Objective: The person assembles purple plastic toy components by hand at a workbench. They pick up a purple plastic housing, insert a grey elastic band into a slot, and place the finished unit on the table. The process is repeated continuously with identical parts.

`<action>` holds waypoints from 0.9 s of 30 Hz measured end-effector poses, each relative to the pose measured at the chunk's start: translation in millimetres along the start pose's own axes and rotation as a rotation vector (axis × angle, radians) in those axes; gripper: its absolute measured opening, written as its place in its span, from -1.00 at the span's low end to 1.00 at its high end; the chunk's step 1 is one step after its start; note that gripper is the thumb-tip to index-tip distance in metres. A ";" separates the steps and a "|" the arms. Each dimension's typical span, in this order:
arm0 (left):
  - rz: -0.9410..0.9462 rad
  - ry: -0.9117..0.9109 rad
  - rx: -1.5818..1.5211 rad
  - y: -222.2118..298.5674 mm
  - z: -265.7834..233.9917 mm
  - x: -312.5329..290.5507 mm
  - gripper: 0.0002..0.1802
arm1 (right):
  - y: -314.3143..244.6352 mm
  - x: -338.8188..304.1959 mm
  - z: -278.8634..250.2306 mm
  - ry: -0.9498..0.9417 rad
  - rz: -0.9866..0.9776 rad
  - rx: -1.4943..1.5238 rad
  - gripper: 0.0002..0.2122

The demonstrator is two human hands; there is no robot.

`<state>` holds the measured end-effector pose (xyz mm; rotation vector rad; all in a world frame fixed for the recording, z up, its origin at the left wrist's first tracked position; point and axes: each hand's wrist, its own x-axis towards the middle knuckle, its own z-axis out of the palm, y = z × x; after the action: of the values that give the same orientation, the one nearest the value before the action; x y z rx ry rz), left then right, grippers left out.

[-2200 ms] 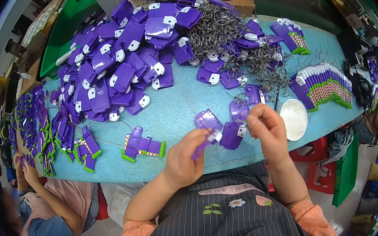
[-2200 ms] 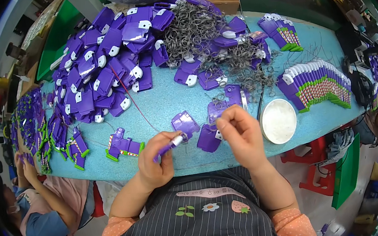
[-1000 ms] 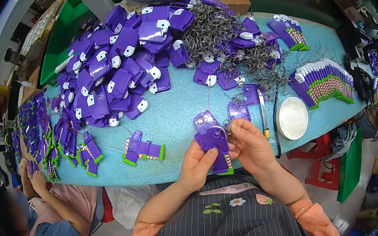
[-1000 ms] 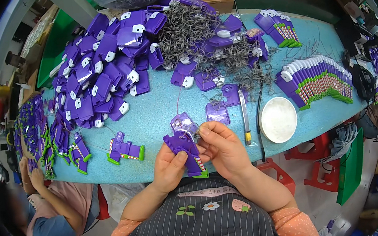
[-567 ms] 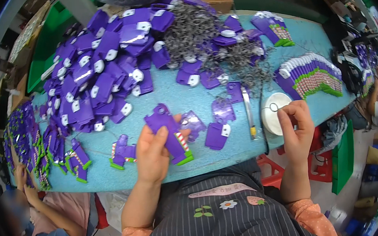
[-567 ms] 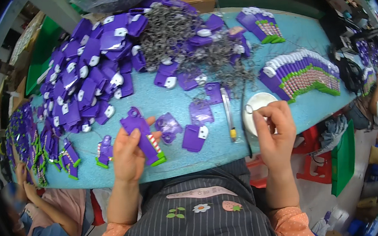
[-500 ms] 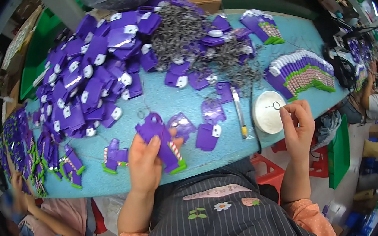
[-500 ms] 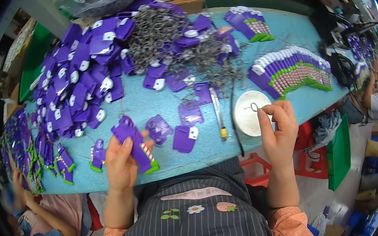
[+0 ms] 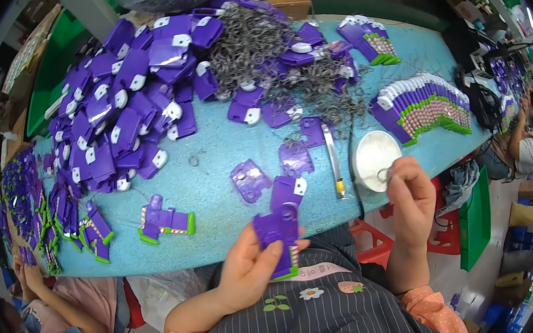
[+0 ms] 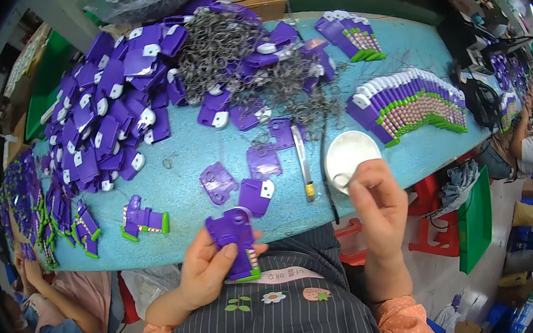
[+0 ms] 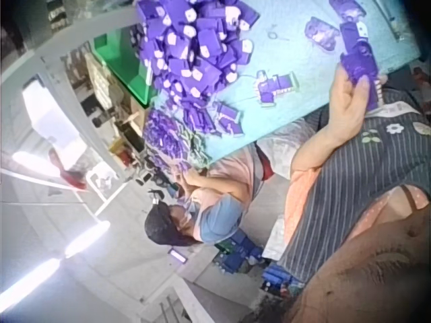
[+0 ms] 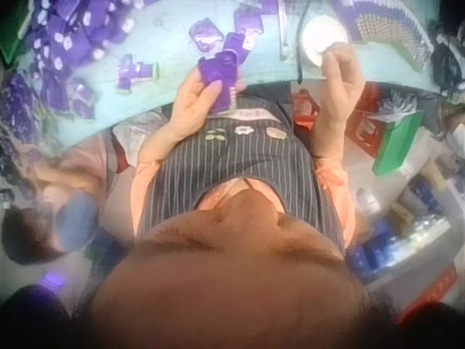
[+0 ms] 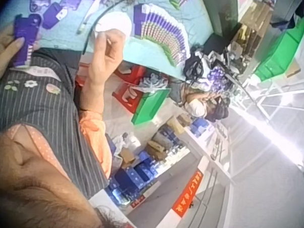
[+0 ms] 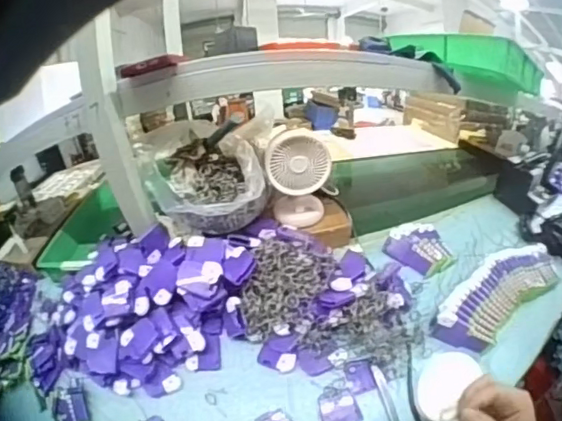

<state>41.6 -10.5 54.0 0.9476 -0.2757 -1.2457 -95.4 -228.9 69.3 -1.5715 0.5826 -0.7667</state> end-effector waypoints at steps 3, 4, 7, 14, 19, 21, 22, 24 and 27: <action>0.058 -0.055 0.030 -4.8 6.5 9.1 -0.59 | 1.1 -10.4 34.9 -0.198 0.126 0.257 -0.99; 0.062 -0.082 0.030 -2.1 7.4 11.0 -0.59 | 2.6 -13.5 44.3 -0.238 0.137 0.266 -0.97; 0.051 -0.055 0.028 3.8 5.3 7.9 -0.60 | 6.1 -15.3 65.1 -0.365 0.147 0.232 -0.95; 0.063 -0.099 0.091 2.1 -7.2 2.1 -0.61 | 11.8 -19.0 67.7 -0.516 0.406 0.407 -0.93; -0.026 -0.195 0.341 1.5 -11.3 -2.1 -0.64 | -4.1 -6.1 50.0 -0.590 0.564 0.271 -0.86; -0.079 -0.245 0.477 0.7 -11.6 -2.7 -0.65 | -21.4 8.4 46.4 -0.706 0.619 0.170 -0.86; -0.122 -0.266 0.547 2.7 -10.2 -3.5 -0.66 | -26.4 16.1 41.3 -0.817 0.644 0.098 -0.86; -0.138 -0.337 0.627 4.9 -7.8 -4.9 -0.69 | -24.6 22.1 38.0 -0.959 0.650 0.034 -0.85; -0.082 -0.469 0.543 7.9 -10.3 -6.3 -0.71 | 5.0 17.0 36.1 -1.063 0.896 0.403 -0.87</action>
<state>51.6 -0.1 55.4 1.1188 -0.9905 -1.4952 -56.8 -218.6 65.0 -0.9641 0.2371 0.5996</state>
